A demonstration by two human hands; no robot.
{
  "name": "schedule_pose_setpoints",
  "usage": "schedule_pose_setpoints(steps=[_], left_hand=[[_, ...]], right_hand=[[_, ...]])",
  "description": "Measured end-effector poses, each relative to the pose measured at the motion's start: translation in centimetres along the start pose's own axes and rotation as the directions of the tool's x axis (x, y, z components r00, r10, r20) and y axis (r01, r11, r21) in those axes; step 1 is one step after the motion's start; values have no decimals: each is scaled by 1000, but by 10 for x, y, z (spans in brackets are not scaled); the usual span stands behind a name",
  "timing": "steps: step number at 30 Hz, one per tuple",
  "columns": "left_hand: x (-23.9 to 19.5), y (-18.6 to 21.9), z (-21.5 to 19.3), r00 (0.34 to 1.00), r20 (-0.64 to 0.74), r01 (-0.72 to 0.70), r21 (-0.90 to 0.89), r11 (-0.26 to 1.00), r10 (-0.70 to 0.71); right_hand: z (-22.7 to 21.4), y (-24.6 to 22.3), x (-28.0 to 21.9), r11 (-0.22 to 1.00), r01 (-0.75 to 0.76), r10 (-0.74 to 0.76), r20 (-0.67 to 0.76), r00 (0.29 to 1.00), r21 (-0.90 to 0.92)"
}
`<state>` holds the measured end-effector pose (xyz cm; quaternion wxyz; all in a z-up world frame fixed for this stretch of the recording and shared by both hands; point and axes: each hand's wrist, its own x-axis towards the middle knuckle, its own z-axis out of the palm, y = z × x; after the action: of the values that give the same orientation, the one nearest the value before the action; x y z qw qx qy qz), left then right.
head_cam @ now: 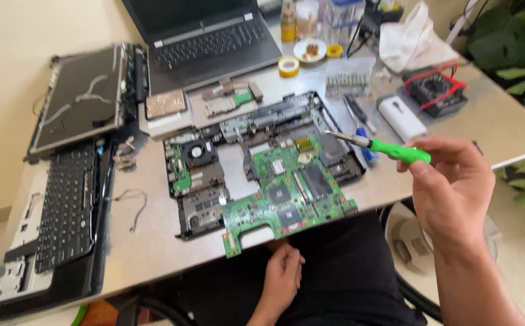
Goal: The person cleans a laptop motherboard with a handheld air blower, then uses a green-handled screwdriver to remove the CPU. They place the CPU on the table, flip the motherboard, and continue cleaning it with the air blower before positioning it back into the laptop chassis.
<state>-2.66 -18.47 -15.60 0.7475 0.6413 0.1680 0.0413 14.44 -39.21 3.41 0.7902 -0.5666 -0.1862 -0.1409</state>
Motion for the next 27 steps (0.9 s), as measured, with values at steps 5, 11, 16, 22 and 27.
schedule_pose_setpoints(steps=[5, 11, 16, 22, 27], left_hand=[[-30, 74, 25, 991, 24, -126, -98, 987, 129], [-33, 117, 34, 999, 23, -31, -210, 977, 37], [-25, 129, 31, 995, 1, 94, -305, 948, -98], [-21, 124, 32, 991, 18, 126, -475, 871, -133], [-18, 119, 36, 991, -3, 112, -491, 864, -130]], right_hand=[[18, -18, -32, 990, 4, 25, 206, 978, -139], [54, -18, -42, 973, 83, -1, 357, 934, -215], [75, 7, -44, 965, 219, -127, 470, 873, -145], [81, 21, -45, 914, 389, -247, 608, 754, -111], [81, 24, -50, 931, 339, -192, 612, 767, -132]])
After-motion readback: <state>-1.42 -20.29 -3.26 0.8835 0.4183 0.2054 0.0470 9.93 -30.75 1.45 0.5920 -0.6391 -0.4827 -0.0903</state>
